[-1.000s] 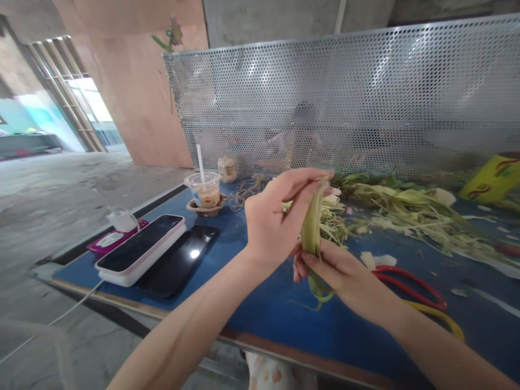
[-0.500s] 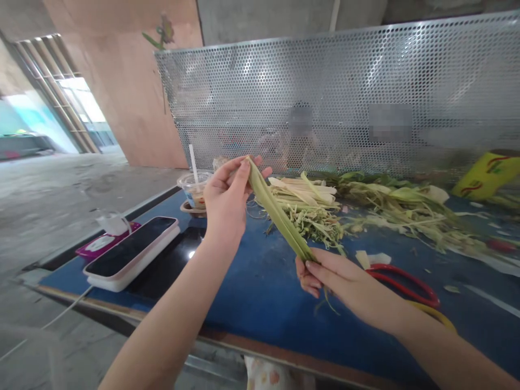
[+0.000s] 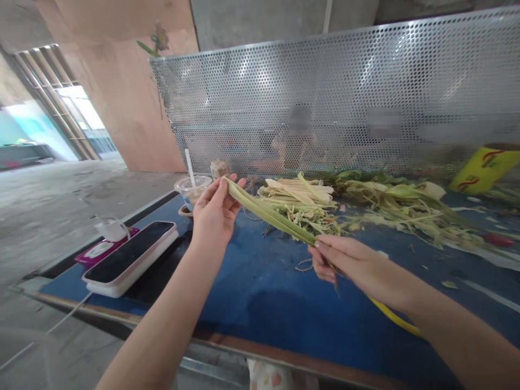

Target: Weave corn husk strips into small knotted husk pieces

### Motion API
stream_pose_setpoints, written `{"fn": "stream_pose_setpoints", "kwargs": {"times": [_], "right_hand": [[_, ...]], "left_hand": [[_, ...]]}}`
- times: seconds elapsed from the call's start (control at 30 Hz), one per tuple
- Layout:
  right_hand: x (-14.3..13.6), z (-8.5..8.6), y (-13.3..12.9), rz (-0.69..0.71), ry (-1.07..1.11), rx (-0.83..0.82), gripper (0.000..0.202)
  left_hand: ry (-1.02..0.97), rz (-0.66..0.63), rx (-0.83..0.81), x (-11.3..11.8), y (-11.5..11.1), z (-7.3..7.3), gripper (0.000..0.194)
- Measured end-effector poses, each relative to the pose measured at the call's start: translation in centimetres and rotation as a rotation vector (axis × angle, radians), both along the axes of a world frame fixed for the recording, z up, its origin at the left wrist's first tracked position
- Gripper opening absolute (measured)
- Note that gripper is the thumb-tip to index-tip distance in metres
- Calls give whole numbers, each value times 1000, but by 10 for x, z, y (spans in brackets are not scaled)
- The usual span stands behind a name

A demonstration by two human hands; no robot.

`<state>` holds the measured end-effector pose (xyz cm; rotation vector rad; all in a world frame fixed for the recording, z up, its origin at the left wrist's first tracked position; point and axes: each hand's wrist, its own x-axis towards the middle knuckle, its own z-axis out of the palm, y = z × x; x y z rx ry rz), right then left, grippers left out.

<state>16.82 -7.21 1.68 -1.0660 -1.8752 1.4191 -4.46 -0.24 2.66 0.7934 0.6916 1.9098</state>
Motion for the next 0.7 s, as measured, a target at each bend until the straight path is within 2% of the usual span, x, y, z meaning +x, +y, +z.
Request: {"fn": "stream_pose_setpoints", "kwargs": {"times": [0.17, 0.33, 0.5, 0.6, 0.63, 0.7], "right_hand": [[10, 11, 5, -138, -153, 131, 34], [23, 16, 9, -331, -348, 319, 39], [20, 13, 8, -435, -365, 438, 39], [20, 14, 9, -460, -423, 511, 36], [20, 17, 10, -437, -455, 540, 36], [22, 25, 10, -361, -517, 605, 35]], "left_hand": [[-57, -2, -88, 1, -7, -4, 9], [30, -63, -196, 0, -25, -11, 13], [50, -70, -199, -5, -38, -26, 9], [249, -126, -258, -15, -42, -31, 6], [356, -164, -294, -19, -44, -31, 7], [511, -149, -310, -30, -49, -28, 15]]}}
